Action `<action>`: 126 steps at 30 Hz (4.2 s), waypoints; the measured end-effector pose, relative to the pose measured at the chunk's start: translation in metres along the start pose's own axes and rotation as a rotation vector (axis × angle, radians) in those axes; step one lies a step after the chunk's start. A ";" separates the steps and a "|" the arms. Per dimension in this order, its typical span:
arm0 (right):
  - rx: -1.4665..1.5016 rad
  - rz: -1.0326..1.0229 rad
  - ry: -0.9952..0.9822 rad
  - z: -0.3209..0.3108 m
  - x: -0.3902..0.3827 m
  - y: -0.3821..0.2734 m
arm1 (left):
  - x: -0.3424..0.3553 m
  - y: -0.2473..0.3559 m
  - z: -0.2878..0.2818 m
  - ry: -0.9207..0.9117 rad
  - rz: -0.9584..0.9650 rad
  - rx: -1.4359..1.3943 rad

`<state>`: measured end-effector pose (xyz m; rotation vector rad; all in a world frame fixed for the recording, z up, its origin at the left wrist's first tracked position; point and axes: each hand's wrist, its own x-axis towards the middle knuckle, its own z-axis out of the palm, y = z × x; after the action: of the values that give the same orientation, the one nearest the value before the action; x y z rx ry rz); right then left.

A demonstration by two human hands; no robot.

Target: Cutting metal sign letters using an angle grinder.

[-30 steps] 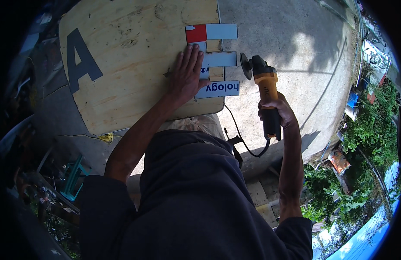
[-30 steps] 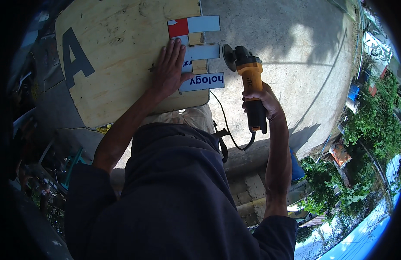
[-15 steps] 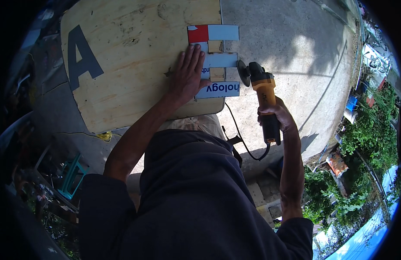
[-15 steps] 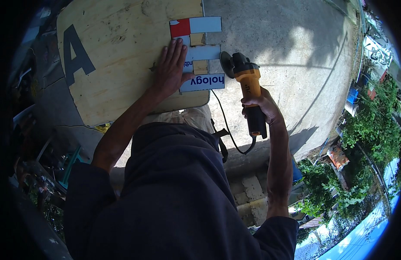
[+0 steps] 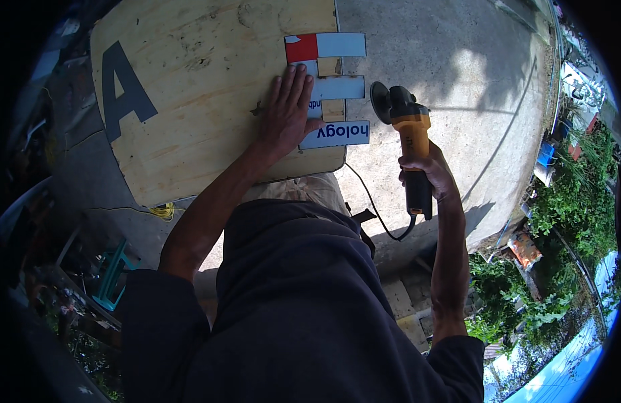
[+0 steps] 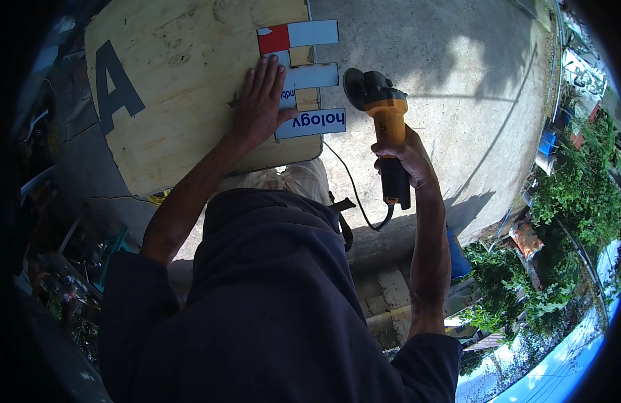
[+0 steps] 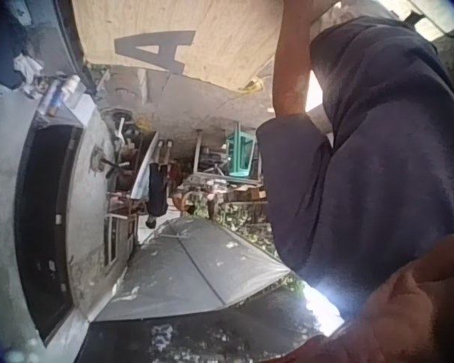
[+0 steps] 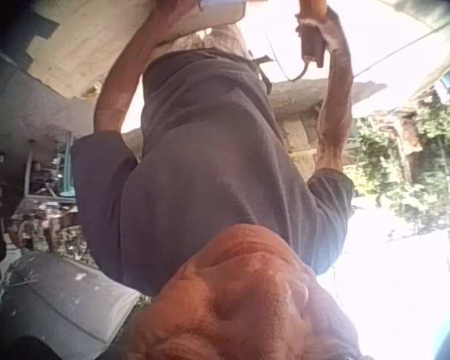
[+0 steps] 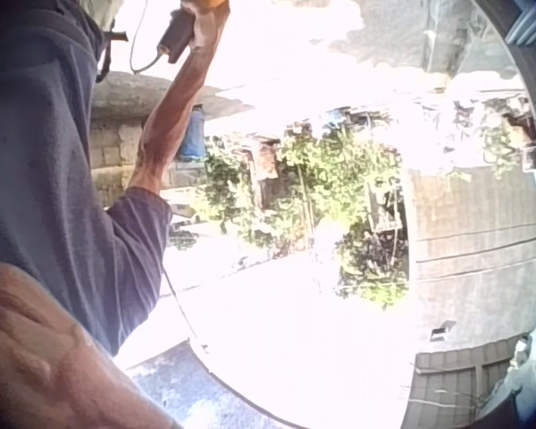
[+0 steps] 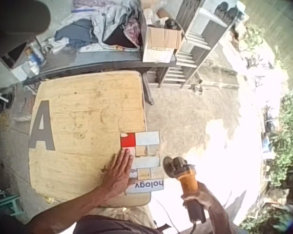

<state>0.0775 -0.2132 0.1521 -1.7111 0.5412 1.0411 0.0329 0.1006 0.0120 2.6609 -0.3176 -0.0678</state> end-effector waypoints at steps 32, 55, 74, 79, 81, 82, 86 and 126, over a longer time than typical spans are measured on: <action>-0.201 0.021 0.137 0.026 -0.021 0.005 | 0.000 -0.001 0.002 0.011 0.005 0.018; -0.115 0.008 0.142 0.032 -0.009 0.006 | 0.001 -0.001 0.004 0.016 0.006 0.017; 0.224 0.091 -0.139 -0.007 0.016 0.000 | 0.000 0.000 0.004 0.029 0.012 -0.001; 0.211 0.120 -0.162 -0.005 0.019 -0.004 | 0.001 0.000 0.002 0.015 -0.002 0.016; 0.233 0.135 -0.165 -0.005 0.017 0.000 | 0.001 0.000 0.000 0.006 -0.003 0.031; 0.232 0.135 -0.164 -0.006 0.016 0.002 | 0.001 0.001 0.000 0.005 -0.002 0.035; 0.189 0.150 -0.171 -0.007 0.009 0.004 | 0.001 0.001 0.001 0.017 -0.002 0.013; -0.077 -0.100 0.029 0.030 0.039 -0.060 | 0.012 -0.019 -0.027 -0.089 -0.030 0.018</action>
<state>0.1318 -0.1585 0.1481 -1.8048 0.4346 0.9780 0.0514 0.1257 0.0280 2.6860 -0.3084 -0.1945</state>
